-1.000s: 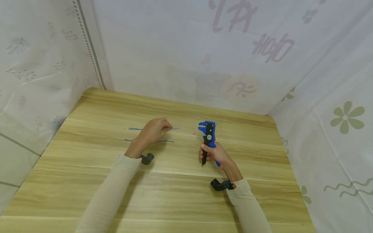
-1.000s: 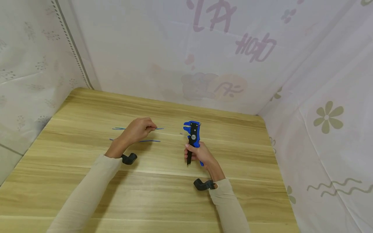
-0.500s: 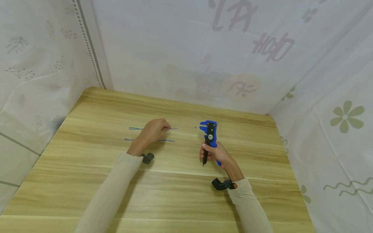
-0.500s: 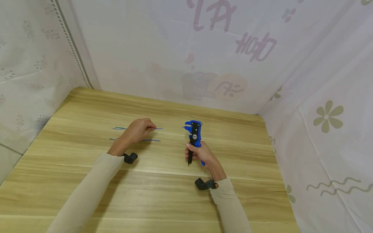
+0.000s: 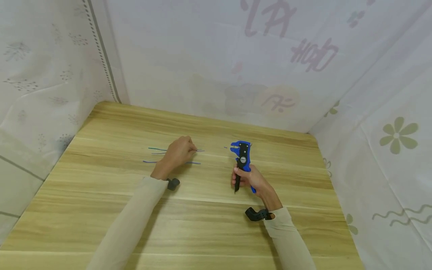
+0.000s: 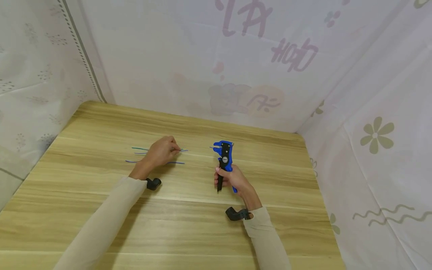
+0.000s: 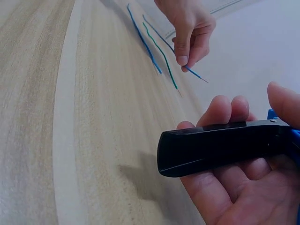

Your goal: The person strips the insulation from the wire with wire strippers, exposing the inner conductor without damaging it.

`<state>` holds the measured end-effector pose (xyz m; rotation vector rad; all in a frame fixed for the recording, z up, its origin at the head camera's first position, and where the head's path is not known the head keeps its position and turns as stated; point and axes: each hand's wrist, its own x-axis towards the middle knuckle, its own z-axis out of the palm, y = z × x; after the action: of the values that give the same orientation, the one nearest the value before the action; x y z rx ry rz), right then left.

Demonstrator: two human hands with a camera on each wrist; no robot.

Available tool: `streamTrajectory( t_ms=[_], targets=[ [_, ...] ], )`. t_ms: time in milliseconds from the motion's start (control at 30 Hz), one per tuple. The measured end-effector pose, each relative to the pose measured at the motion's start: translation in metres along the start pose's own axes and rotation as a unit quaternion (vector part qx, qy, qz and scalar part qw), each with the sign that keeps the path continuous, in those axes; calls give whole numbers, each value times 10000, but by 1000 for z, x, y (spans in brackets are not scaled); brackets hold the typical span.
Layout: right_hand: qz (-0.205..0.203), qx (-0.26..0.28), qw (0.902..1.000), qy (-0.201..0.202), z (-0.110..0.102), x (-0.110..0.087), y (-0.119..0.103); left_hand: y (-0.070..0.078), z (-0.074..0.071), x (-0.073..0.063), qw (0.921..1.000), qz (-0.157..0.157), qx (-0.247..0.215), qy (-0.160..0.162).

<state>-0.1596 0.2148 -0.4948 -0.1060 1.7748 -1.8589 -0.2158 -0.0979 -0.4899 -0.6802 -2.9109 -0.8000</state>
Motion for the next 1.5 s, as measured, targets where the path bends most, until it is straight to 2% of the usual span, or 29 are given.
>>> streamTrajectory(
  t_ms=[300,467,667,1000,1333,1500],
  targets=[
    [56,-16,9999,-113,1,2,4,-1,2,3,9993,-201,147,-285],
    [70,-49,9999,-129,2,2,3,-3,3,3,9989,-229,249,-316],
    [41,-46,9999,-153,3,2,3,-6,8,3,9979,-417,309,-377],
    [-32,-24,9996,-267,2,4,8,-6,9,4,9971,-455,456,-402],
    [-69,-14,9995,-310,5,4,5,-8,3,-9,9989,-219,337,-223],
    [-27,-5,9995,-310,5,5,6,-7,-3,-15,9986,-107,43,-508]
  ],
)
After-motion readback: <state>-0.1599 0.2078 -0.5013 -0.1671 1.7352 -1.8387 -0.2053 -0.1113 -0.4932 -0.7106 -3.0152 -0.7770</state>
